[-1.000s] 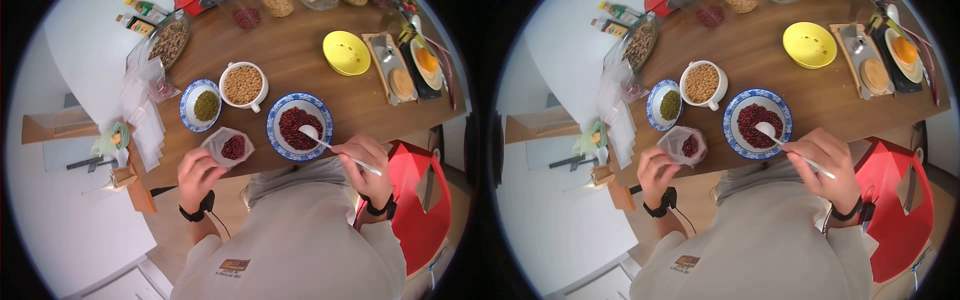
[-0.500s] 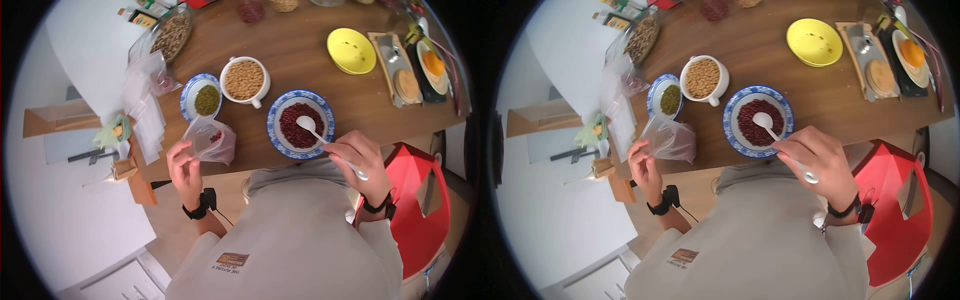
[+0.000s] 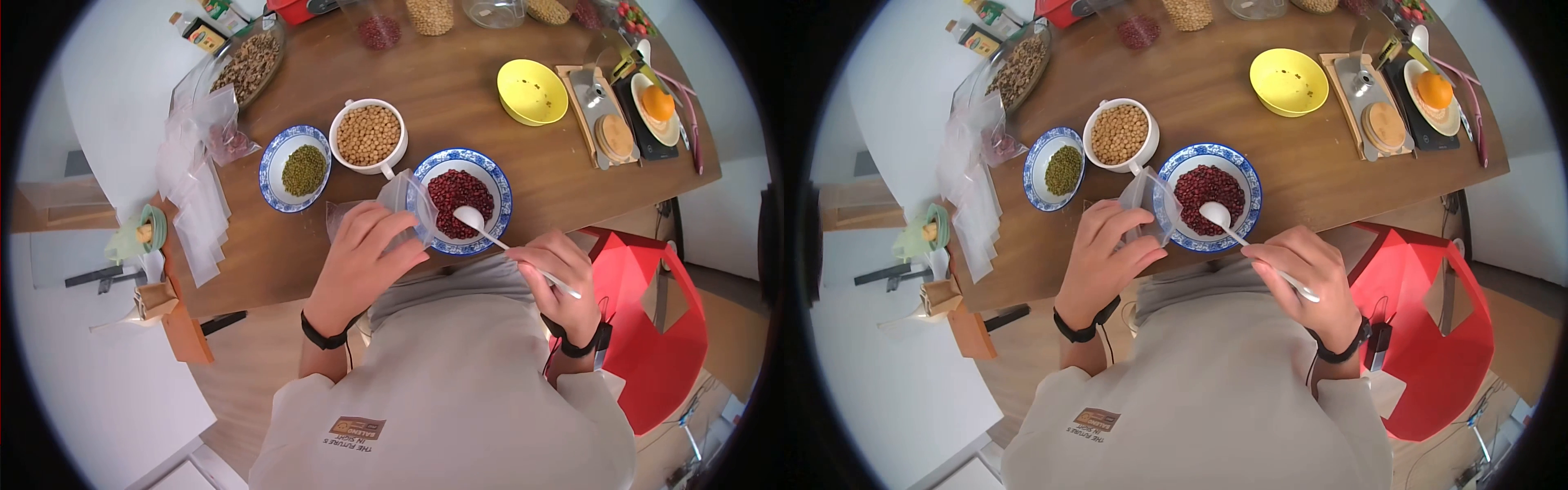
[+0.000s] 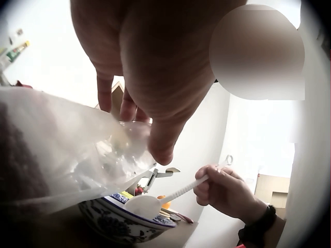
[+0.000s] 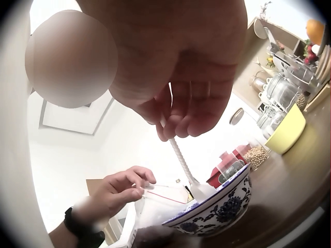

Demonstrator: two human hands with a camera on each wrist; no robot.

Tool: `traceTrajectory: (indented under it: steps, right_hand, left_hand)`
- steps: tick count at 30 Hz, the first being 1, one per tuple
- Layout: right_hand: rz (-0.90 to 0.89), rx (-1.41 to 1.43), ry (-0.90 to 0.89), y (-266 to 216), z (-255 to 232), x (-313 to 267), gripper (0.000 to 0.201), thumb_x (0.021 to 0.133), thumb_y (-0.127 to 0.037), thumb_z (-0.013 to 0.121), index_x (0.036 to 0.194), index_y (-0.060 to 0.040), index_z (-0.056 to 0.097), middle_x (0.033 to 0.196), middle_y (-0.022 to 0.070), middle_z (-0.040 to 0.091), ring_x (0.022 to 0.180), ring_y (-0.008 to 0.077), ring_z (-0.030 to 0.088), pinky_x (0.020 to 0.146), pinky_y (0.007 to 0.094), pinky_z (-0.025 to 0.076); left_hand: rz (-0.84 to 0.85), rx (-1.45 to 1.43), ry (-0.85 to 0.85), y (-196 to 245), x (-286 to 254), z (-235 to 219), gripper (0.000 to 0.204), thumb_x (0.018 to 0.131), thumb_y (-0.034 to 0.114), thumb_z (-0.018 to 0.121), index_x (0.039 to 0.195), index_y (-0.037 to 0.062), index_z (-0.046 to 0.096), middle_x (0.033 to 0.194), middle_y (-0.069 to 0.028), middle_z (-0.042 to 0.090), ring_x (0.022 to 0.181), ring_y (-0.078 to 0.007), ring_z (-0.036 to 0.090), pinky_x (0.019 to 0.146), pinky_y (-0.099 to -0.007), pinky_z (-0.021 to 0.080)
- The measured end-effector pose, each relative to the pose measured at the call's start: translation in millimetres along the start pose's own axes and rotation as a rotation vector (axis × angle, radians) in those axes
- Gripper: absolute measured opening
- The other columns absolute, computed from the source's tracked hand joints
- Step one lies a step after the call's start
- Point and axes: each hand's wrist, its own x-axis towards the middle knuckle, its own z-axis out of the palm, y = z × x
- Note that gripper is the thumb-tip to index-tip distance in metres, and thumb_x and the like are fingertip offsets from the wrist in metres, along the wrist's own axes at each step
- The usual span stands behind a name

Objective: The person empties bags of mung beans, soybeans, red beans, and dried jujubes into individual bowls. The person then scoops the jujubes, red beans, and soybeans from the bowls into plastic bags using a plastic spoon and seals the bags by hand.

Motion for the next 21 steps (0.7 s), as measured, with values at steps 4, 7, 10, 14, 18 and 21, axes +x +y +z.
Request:
traceTrajectory:
  steps: [4, 7, 10, 14, 18, 21]
  right_hand:
    - [0.024, 0.04, -0.053, -0.2, 3.4, 0.2, 0.019, 0.083, 0.002, 0.076, 0.101, -0.0039, 0.077, 0.086, 0.007, 0.07, 0.077, 0.0243, 0.066, 0.065, 0.0354, 0.052]
    - [0.004, 0.002, -0.004, 2.4, 2.8, -0.2, 0.019, 0.083, 0.002, 0.077, 0.101, -0.0035, 0.077, 0.085, 0.0072, 0.07, 0.077, 0.024, 0.066, 0.065, 0.0353, 0.052]
    - [-0.004, -0.006, 0.02, 5.6, 3.3, 2.2, 0.021, 0.081, 0.003, 0.078, 0.102, -0.0034, 0.077, 0.085, 0.0074, 0.07, 0.077, 0.0235, 0.067, 0.064, 0.0349, 0.052]
    - [-0.006, -0.006, -0.046, 8.7, 4.6, 5.5, 0.024, 0.079, 0.004, 0.078, 0.102, -0.0039, 0.078, 0.085, 0.0072, 0.07, 0.076, 0.0231, 0.067, 0.064, 0.0348, 0.052]
    - [-0.01, 0.039, -0.087, 12.3, 3.1, 0.8, 0.025, 0.078, 0.006, 0.078, 0.101, -0.0038, 0.078, 0.086, 0.0072, 0.07, 0.075, 0.0231, 0.066, 0.063, 0.0349, 0.052]
    - [-0.02, 0.022, -0.023, 16.0, 3.2, -0.7, 0.025, 0.077, 0.006, 0.078, 0.101, -0.0033, 0.079, 0.086, 0.0075, 0.07, 0.074, 0.0232, 0.066, 0.062, 0.0348, 0.052]
  left_hand:
    - [-0.005, -0.015, 0.038, -6.6, -7.9, 9.5, 0.042, 0.07, 0.023, 0.091, 0.104, 0.012, 0.069, 0.13, -0.0078, 0.061, 0.118, -0.0347, 0.054, 0.103, -0.0509, 0.049]
    - [-0.222, -0.096, 0.054, -6.7, -9.5, 5.0, 0.073, 0.07, 0.039, 0.092, 0.13, 0.0097, 0.063, 0.144, -0.0138, 0.054, 0.13, -0.0384, 0.05, 0.11, -0.0525, 0.044]
    - [-0.323, -0.158, -0.03, -17.6, -11.6, 4.1, 0.105, 0.068, 0.047, 0.091, 0.152, 0.006, 0.046, 0.153, -0.0166, 0.046, 0.134, -0.0411, 0.047, 0.11, -0.0509, 0.041]
    - [-0.379, -0.227, -0.074, -22.0, -8.8, 9.6, 0.103, 0.069, 0.047, 0.091, 0.152, 0.0061, 0.046, 0.151, -0.0162, 0.048, 0.133, -0.0396, 0.048, 0.109, -0.0497, 0.041]
    - [-0.332, -0.214, -0.112, -25.2, -5.5, 14.1, 0.101, 0.069, 0.047, 0.091, 0.151, 0.0068, 0.047, 0.147, -0.0158, 0.05, 0.128, -0.0379, 0.052, 0.107, -0.0484, 0.044]
    - [-0.333, -0.23, -0.13, -24.9, -4.9, 14.4, 0.1, 0.069, 0.047, 0.09, 0.151, 0.0081, 0.048, 0.145, -0.0155, 0.051, 0.126, -0.0373, 0.054, 0.106, -0.0483, 0.046]
